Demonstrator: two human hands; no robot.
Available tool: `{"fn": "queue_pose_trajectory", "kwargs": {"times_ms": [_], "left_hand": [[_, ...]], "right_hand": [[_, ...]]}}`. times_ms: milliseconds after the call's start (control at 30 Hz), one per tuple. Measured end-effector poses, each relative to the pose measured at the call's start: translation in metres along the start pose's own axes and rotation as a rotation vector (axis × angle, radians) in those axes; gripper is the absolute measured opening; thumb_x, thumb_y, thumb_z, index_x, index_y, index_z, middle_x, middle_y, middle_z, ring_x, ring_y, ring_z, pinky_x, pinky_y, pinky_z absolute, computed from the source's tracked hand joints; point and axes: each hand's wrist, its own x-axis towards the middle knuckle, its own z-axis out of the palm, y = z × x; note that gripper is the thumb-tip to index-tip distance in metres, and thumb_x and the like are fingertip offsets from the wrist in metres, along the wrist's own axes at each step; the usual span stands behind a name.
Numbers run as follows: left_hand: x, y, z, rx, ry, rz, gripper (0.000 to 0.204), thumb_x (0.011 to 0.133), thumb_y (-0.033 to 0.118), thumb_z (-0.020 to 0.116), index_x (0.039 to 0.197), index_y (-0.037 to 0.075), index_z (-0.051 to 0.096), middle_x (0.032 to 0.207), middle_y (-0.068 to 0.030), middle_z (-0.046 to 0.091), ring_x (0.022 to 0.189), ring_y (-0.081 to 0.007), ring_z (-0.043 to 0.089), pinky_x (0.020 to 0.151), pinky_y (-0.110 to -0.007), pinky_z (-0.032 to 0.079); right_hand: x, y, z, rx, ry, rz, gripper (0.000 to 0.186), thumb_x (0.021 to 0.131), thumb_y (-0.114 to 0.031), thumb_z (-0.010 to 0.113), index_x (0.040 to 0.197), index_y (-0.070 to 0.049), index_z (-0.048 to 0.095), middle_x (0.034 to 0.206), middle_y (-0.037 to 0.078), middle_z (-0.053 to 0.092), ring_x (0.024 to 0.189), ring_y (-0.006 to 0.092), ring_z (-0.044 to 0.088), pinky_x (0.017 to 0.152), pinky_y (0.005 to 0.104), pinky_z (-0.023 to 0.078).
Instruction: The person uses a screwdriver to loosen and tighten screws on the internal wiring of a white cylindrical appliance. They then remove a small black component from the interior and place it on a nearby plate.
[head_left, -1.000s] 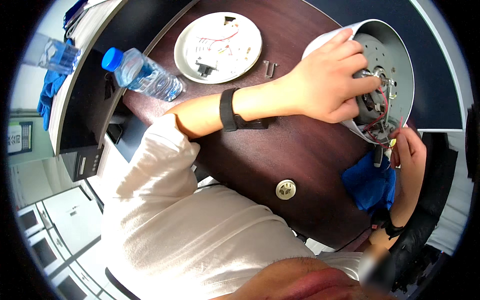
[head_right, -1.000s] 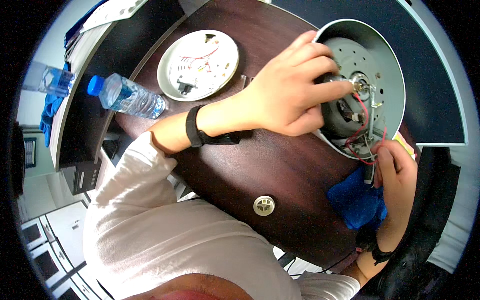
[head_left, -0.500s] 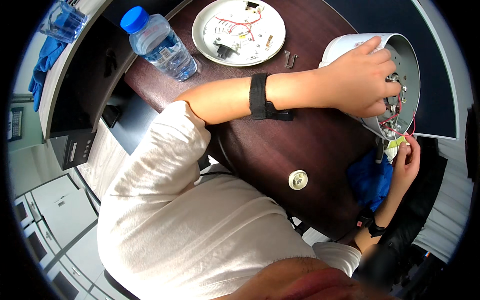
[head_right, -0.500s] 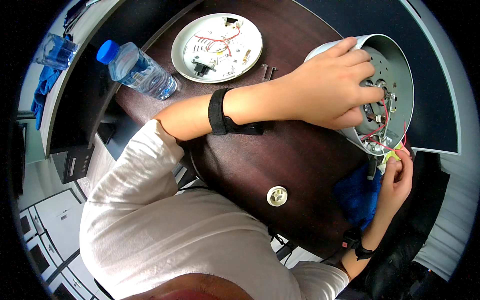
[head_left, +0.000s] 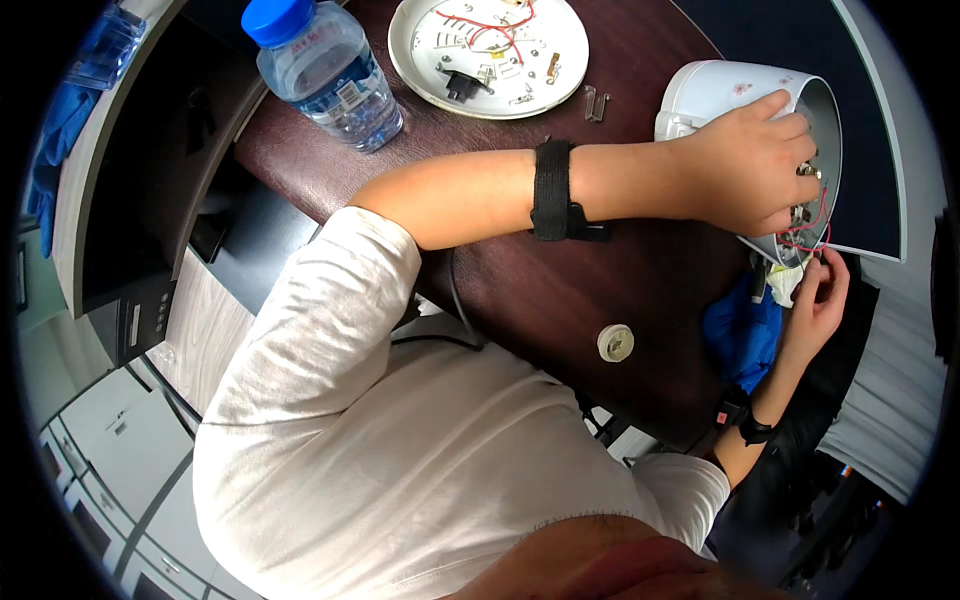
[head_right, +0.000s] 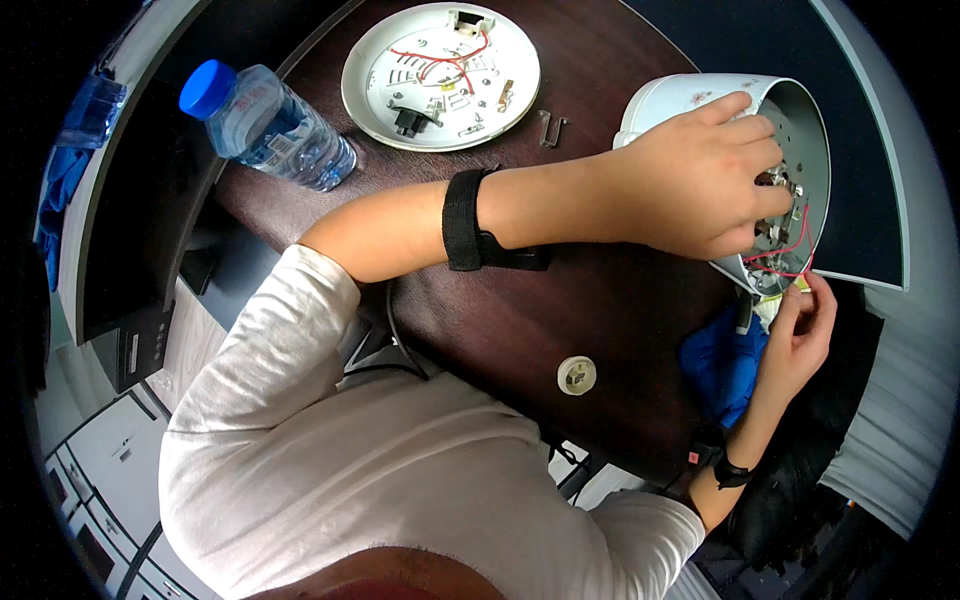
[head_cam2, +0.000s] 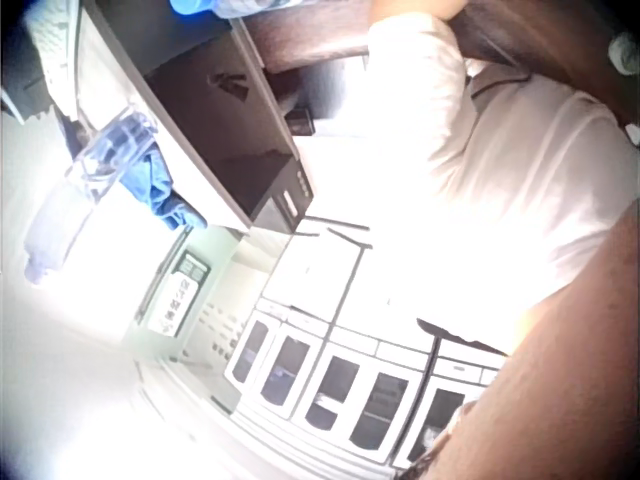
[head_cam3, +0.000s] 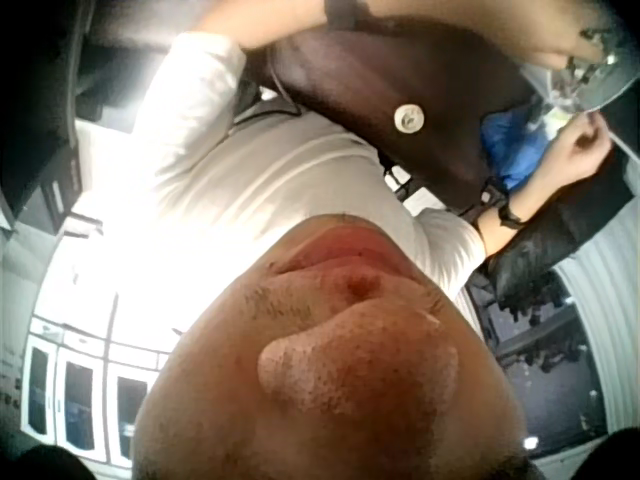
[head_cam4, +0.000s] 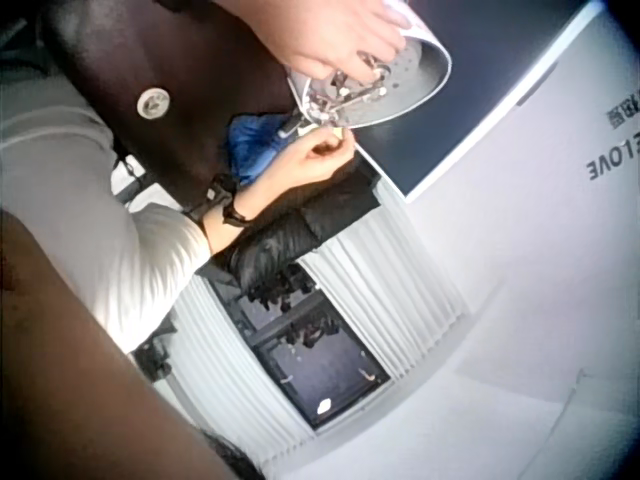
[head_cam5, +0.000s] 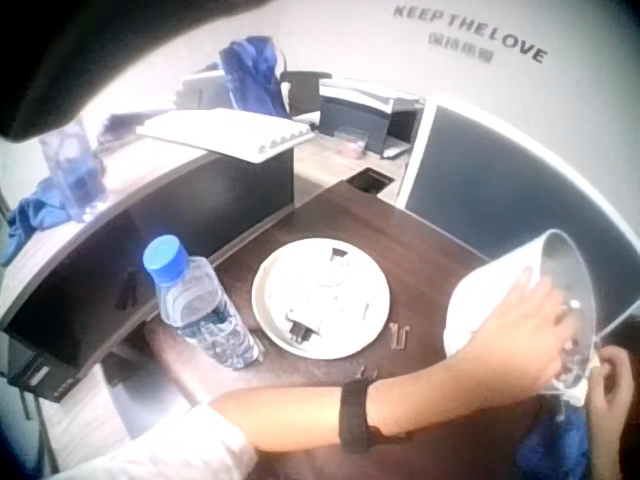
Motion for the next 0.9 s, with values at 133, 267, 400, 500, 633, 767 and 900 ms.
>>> {"fn": "queue_pose_trajectory", "kwargs": {"times_ms": [133, 267, 400, 500, 633, 767, 900], "left_hand": [[0.000, -0.003, -0.015, -0.055, 0.068, -0.006, 0.017, 0.066, 0.018, 0.063, 0.081, 0.011, 0.066, 0.084, -0.0107, 0.060, 0.090, -0.0272, 0.057, 0.083, -0.042, 0.043], [-0.002, -0.021, -0.051, 0.072, -0.020, -0.061, 0.020, 0.067, 0.014, 0.064, 0.086, 0.011, 0.066, 0.087, -0.0108, 0.061, 0.092, -0.0277, 0.058, 0.082, -0.042, 0.047], [-0.010, -0.056, -0.095, 0.024, -0.012, -0.311, 0.022, 0.068, 0.000, 0.054, 0.090, -0.002, 0.056, 0.084, -0.0205, 0.054, 0.086, -0.0388, 0.052, 0.076, -0.045, 0.045], [-0.047, -0.088, -0.128, 0.245, -0.418, -0.436, 0.023, 0.076, 0.010, 0.062, 0.096, -0.001, 0.064, 0.089, -0.0171, 0.065, 0.078, -0.0319, 0.063, 0.071, -0.037, 0.050], [-0.079, -0.110, -0.144, 0.301, -0.698, -0.689, 0.022, 0.077, 0.011, 0.062, 0.096, 0.002, 0.065, 0.087, -0.0158, 0.066, 0.080, -0.0303, 0.065, 0.071, -0.036, 0.050], [-0.079, -0.096, -0.128, 0.361, -0.701, -0.726, 0.024, 0.076, 0.010, 0.062, 0.099, 0.005, 0.066, 0.087, -0.0153, 0.066, 0.082, -0.0309, 0.064, 0.072, -0.038, 0.050], [-0.082, -0.093, -0.123, 0.417, -0.779, -0.768, 0.034, 0.073, 0.009, 0.064, 0.107, 0.008, 0.063, 0.095, -0.0158, 0.065, 0.087, -0.0326, 0.063, 0.076, -0.040, 0.050]], "right_hand": [[-0.001, 0.005, 0.002, 0.034, -0.031, 0.053, 0.019, 0.093, -0.009, 0.055, 0.109, 0.000, 0.057, 0.072, -0.006, 0.046, 0.061, 0.0017, 0.038, 0.055, 0.0164, 0.030], [-0.011, 0.008, 0.005, 0.090, -0.050, 0.133, 0.015, 0.094, -0.010, 0.054, 0.103, 0.000, 0.060, 0.073, -0.006, 0.047, 0.060, 0.0010, 0.038, 0.053, 0.0159, 0.027], [-0.011, 0.009, 0.013, 0.136, -0.047, 0.087, 0.015, 0.095, -0.011, 0.052, 0.099, 0.000, 0.060, 0.072, -0.003, 0.051, 0.055, 0.0021, 0.040, 0.048, 0.0173, 0.028], [-0.012, 0.012, 0.017, 0.216, -0.014, 0.117, 0.016, 0.095, -0.012, 0.052, 0.097, 0.001, 0.060, 0.071, -0.002, 0.053, 0.054, 0.0033, 0.042, 0.048, 0.0177, 0.030], [-0.016, 0.019, 0.023, 0.274, 0.039, 0.153, 0.017, 0.095, -0.013, 0.051, 0.094, 0.001, 0.061, 0.070, 0.000, 0.054, 0.055, 0.0056, 0.047, 0.049, 0.0190, 0.033], [-0.014, 0.020, 0.032, 0.239, 0.147, 0.095, 0.017, 0.094, -0.012, 0.051, 0.090, 0.001, 0.060, 0.068, 0.002, 0.056, 0.058, 0.0078, 0.051, 0.052, 0.0203, 0.036], [-0.009, 0.041, 0.027, 0.136, 0.147, 0.056, 0.016, 0.094, -0.011, 0.051, 0.087, 0.001, 0.060, 0.069, 0.003, 0.056, 0.059, 0.0082, 0.052, 0.054, 0.0200, 0.039]]}}
